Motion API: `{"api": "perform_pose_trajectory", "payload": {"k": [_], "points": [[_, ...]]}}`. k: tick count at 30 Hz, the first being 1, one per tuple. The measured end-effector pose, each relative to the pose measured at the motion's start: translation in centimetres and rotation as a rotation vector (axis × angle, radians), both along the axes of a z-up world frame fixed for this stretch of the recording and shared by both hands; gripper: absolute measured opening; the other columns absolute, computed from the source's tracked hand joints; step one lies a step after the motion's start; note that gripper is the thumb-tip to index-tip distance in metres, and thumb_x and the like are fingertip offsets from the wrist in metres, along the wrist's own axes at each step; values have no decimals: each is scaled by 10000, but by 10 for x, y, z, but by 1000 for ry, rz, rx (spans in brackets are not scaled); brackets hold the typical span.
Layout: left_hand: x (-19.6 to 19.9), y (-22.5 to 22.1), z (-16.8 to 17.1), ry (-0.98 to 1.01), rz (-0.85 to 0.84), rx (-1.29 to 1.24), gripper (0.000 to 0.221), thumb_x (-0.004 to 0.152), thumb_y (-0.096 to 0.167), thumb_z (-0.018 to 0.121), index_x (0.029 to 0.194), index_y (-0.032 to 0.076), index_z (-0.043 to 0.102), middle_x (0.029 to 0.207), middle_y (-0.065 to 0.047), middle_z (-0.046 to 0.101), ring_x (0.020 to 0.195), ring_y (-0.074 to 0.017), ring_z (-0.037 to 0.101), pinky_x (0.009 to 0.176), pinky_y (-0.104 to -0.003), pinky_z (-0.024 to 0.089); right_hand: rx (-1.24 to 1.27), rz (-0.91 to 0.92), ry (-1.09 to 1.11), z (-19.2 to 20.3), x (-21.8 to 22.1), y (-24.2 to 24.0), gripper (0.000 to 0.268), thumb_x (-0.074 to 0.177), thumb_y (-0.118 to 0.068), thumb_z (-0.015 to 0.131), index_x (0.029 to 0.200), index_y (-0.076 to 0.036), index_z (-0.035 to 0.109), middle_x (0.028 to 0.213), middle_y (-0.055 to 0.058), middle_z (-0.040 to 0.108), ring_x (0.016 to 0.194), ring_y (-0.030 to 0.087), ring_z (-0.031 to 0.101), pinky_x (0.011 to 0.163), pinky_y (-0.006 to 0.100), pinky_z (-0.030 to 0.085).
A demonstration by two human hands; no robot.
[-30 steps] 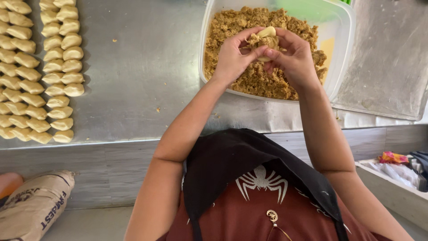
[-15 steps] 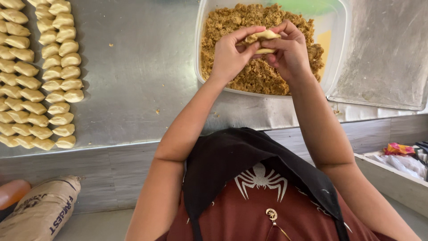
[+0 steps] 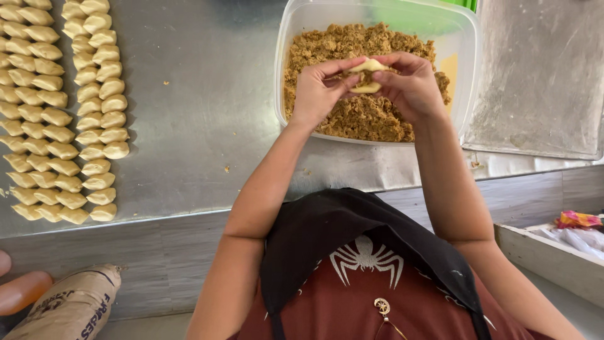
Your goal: The person fills small pieces of dough with a crumble mixture by hand and places the finished buns onto a metal baking tray.
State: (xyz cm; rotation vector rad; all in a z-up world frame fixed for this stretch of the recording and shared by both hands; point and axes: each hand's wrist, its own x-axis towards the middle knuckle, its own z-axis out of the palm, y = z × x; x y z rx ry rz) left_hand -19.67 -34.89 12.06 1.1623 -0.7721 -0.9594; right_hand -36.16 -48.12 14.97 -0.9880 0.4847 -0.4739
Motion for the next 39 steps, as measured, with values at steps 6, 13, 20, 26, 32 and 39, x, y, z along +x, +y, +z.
{"api": "perform_pose_trajectory", "payload": {"k": [6,13,20,26,32,39], "points": [[-9,6,14,-320,249,70,281,928,-68,729,1112,126,815,1183,-104,820,752,-192,794,600,-268,643,-440,-111,144,3,13,21,138,920,142,737,1026,62,699,1073,85,605,900,210,694,641,306,535],[10,99,76,-104,34,-276,554,912,-60,782,1396,167,639,1497,-39,550,1229,-163,697,991,-294,608,-550,185,-66,83,18,73,491,806,28,813,1267,-47,661,1279,4,478,1223,96,573,1054,241,585],[19,162,70,-828,595,-36,288,917,16,813,1172,133,746,1257,-109,731,1009,-190,783,827,-291,655,-1146,79,78,54,73,120,262,880,81,868,1093,-60,809,1022,48,630,849,130,632,711,248,515],[57,208,18,-877,729,425,173,851,147,823,898,86,668,689,-63,728,611,-248,704,568,-367,539,-1386,215,126,9,146,194,286,867,103,749,1094,-68,788,1022,99,622,883,244,677,764,334,555],[86,248,-49,-368,663,595,285,831,19,673,1113,58,679,589,-102,700,523,-196,693,548,-341,558,-1500,537,5,-31,173,231,480,714,-27,811,1185,0,723,1070,141,631,926,338,666,791,406,551],[87,261,-105,136,600,273,238,884,64,748,1112,-1,755,876,-108,810,773,-115,794,718,-253,677,-1101,591,225,-79,197,217,136,812,-16,817,943,-33,786,855,90,671,746,227,684,673,332,548]]}}
